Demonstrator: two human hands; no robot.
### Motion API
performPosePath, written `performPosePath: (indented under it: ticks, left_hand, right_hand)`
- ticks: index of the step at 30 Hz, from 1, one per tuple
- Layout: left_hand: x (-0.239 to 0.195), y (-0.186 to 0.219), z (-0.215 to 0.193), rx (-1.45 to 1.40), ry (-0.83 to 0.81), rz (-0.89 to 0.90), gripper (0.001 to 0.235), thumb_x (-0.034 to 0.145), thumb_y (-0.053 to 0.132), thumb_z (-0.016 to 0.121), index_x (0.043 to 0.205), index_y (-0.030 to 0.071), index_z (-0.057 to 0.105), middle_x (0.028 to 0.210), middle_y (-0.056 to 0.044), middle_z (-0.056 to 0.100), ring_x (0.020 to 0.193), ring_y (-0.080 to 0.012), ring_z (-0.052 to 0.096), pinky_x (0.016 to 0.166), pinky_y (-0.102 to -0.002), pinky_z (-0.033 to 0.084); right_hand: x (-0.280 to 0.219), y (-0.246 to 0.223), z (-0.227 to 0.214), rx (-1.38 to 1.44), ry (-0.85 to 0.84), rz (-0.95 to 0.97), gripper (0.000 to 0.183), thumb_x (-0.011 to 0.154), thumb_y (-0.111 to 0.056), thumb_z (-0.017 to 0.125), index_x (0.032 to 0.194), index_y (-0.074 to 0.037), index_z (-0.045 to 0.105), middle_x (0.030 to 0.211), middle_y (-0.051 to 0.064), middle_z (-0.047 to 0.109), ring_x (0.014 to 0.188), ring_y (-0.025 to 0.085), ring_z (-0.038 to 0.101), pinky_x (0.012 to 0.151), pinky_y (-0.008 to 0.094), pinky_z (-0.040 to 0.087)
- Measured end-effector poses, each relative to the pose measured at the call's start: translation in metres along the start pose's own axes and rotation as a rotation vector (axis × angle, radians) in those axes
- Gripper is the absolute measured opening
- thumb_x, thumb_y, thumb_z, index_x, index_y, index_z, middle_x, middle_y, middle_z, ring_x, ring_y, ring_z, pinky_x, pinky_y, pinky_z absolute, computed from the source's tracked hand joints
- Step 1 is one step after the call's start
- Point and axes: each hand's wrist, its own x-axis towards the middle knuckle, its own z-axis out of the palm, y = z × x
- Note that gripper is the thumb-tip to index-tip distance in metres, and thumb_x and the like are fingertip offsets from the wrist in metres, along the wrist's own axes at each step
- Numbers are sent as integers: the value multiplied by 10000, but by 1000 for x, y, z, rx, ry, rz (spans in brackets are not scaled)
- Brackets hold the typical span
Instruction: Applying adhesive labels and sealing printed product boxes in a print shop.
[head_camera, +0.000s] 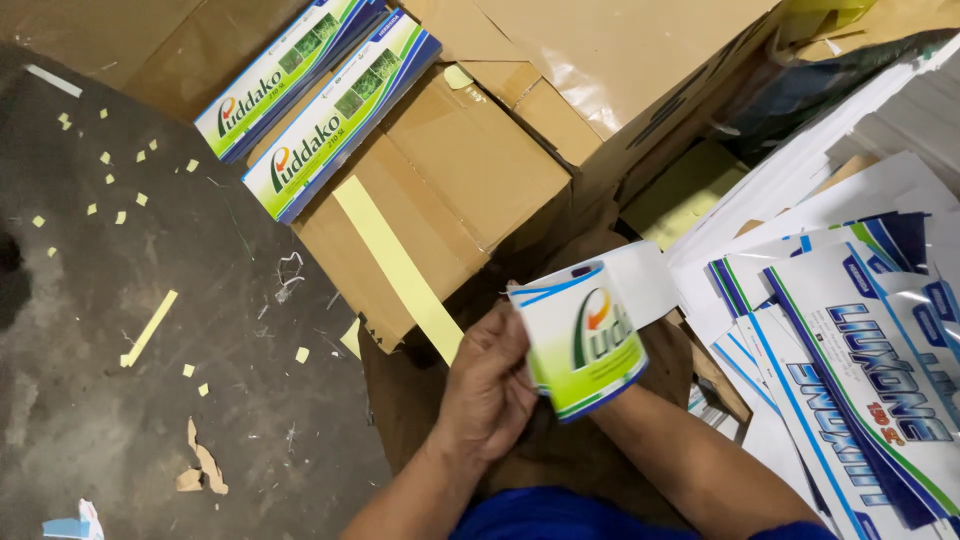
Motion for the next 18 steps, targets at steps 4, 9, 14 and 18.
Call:
performPosePath:
  ticks: [4,9,14,18]
  left_hand:
    - [7,-21,12,85,31,61,268,1071,183,658,1230,-32,642,1192,-111,719,1107,-186,679,1026,-339,543]
    - [12,-4,20,42,29,5,279,1047,213,645,1207,-15,664,1152,-104,736,1064,-179,698,974,-325,556]
    - [6,5,7,7,30,-37,312,1046,237,632,1239,-8,653,1187,-117,730,1093,-198,698,986,-349,558]
    - [-4,29,6,39,128,6,387,1002,270,613,1290,12,628,1223,-120,716,1116,-227,695,989,-398,562]
  right_hand:
    - [-8,-1,6,-19,-17,18,449,1045,-344,475,1288,9,609,1204,134,676,1118,232,648,990,348,522]
    - [7,22,-57,38,77,-115,369,1099,-292,490,1300,0,591,1232,121,659,1154,229,626,1017,354,507]
    - [21,39,-88,92,89,-142,370,1103,-293,493,1305,1,591,1235,122,661,1153,227,628,1016,353,510]
    - [32,52,-104,154,88,-166,372,1107,-295,496,1309,2,591,1237,122,662,1152,225,630,1015,352,513]
